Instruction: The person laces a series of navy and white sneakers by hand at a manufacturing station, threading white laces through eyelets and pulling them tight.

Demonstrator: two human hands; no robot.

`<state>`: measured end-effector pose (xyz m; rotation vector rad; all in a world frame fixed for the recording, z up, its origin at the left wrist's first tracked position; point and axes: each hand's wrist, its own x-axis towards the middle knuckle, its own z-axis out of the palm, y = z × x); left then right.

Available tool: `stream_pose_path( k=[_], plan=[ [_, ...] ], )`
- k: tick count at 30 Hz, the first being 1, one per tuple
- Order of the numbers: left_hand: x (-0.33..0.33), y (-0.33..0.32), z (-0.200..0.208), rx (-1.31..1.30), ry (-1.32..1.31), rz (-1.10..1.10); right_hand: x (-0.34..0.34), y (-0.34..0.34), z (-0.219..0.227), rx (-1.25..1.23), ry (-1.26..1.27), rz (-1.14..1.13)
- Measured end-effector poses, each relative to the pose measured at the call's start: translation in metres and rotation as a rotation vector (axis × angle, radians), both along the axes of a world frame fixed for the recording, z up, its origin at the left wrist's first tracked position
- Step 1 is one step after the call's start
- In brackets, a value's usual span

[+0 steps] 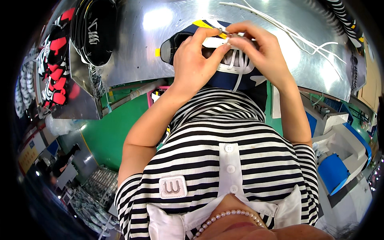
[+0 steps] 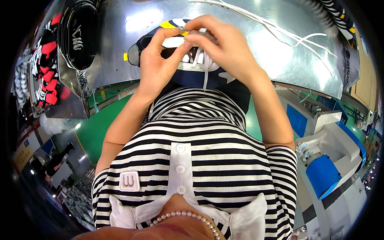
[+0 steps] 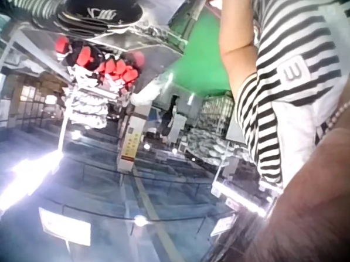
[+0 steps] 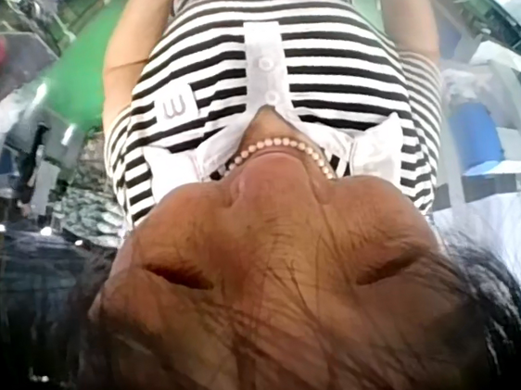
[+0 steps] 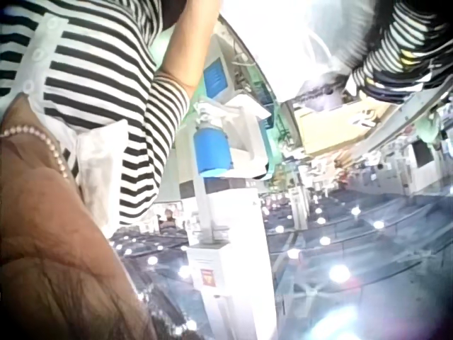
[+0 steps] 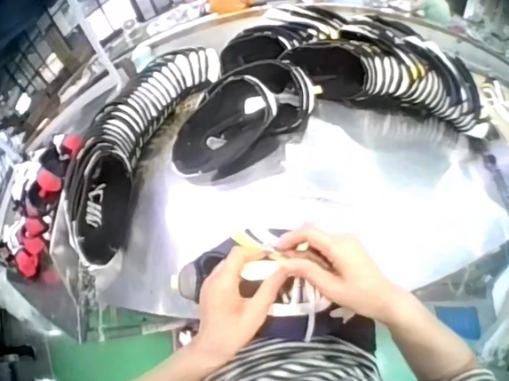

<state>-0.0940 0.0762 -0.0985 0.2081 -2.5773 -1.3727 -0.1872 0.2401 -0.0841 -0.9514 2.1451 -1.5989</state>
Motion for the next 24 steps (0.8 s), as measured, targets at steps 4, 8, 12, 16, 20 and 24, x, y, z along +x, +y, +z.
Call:
stream_pose_path(
  k=[4, 8, 12, 16, 20, 24],
  plan=[
    [0.001, 0.001, 0.001, 0.062, -0.047, 0.005, 0.013, 0.010, 0.006, 0.082, 0.029, -0.104],
    [0.001, 0.001, 0.002, 0.066, -0.044, 0.017, 0.022, 0.016, 0.003, 0.165, 0.121, -0.096],
    [0.002, 0.002, 0.003, 0.017, -0.023, 0.012, 0.022, 0.016, 0.000, 0.220, 0.162, -0.091],
    [0.005, 0.004, 0.002, -0.201, 0.077, 0.032, 0.021, 0.008, 0.002, 0.271, 0.345, -0.091],
    [0.006, 0.008, 0.005, -0.339, 0.182, -0.070, 0.015, -0.002, 0.004, 0.376, 0.523, -0.049],
    [0.005, 0.006, 0.001, -0.341, 0.217, -0.106, 0.023, -0.018, -0.005, 0.425, 0.699, -0.113]
  ],
)
